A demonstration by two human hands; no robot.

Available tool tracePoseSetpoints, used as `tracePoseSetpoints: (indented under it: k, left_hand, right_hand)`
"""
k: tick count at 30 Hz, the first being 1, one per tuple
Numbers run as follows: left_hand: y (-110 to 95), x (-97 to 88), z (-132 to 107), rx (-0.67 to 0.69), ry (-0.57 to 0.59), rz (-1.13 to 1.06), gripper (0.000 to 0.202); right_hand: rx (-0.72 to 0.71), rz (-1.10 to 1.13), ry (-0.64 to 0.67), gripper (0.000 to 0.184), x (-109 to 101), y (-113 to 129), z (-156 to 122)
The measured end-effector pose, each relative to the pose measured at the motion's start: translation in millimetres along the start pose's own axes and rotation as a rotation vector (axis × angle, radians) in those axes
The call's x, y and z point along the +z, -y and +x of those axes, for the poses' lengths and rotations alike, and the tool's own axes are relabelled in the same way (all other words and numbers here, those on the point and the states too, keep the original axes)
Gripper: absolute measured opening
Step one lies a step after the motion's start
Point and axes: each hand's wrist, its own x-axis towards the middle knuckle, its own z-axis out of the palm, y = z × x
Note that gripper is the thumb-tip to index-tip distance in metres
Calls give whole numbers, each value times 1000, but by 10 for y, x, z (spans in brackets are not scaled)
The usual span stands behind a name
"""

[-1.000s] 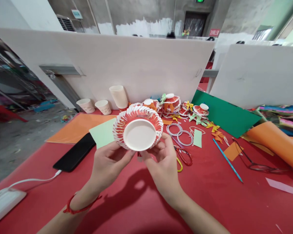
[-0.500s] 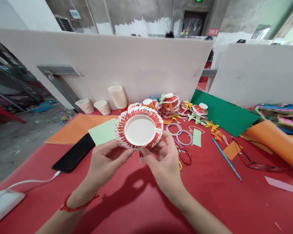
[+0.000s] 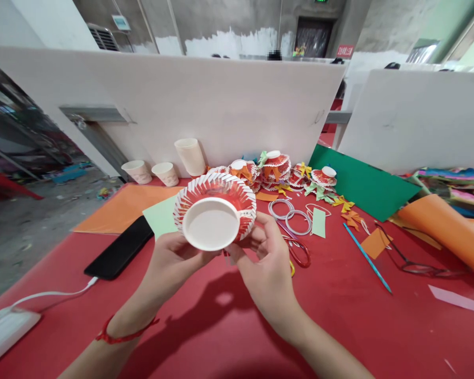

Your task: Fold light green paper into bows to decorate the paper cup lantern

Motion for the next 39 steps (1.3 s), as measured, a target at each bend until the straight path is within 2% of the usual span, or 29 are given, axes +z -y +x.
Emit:
tracePoseSetpoints:
  k: [4, 7, 11, 15, 18, 21, 25, 28, 33, 36, 39]
  left_hand:
    - [3, 12, 17, -46, -26, -112, 15]
    - [7, 10, 22, -61, -39, -119, 19]
    - [28, 8, 8, -93, -42, -130, 16]
    - [44, -15, 9, -132, -34, -97, 9]
    - [30, -44, 28, -106, -13, -31, 6]
    - [11, -56, 41, -6, -37, 98, 8]
    - [10, -32, 25, 127, -155, 265, 11]
    - [27, -11, -4, -1, -186, 120, 10]
    - [24, -5, -34, -355, -82, -363, 1]
    - [2, 12, -29, -427, -87, -474, 2]
    - [11, 49, -33, -421, -128, -480, 5]
  right_hand:
    - [47, -41, 41, 38, 20, 3, -14]
    - [78, -48, 39, 47, 34, -20, -15]
    - [58, -62, 3, 57, 43, -39, -8]
    - [41, -112, 10, 59, 39, -23, -8]
    - [-19, -147, -5, 59, 25, -3, -24]
    - [-90, -189, -39, 46, 1, 16, -39]
    - [-199, -302, -25, 12, -32, 40, -38]
    - [-284, -410, 5, 10, -42, 38, -36]
    - [-479, -539, 32, 17, -24, -24, -40]
    - [-545, -580, 61, 21, -4, -59, -33]
    - [-593, -624, 74, 19, 5, -84, -27]
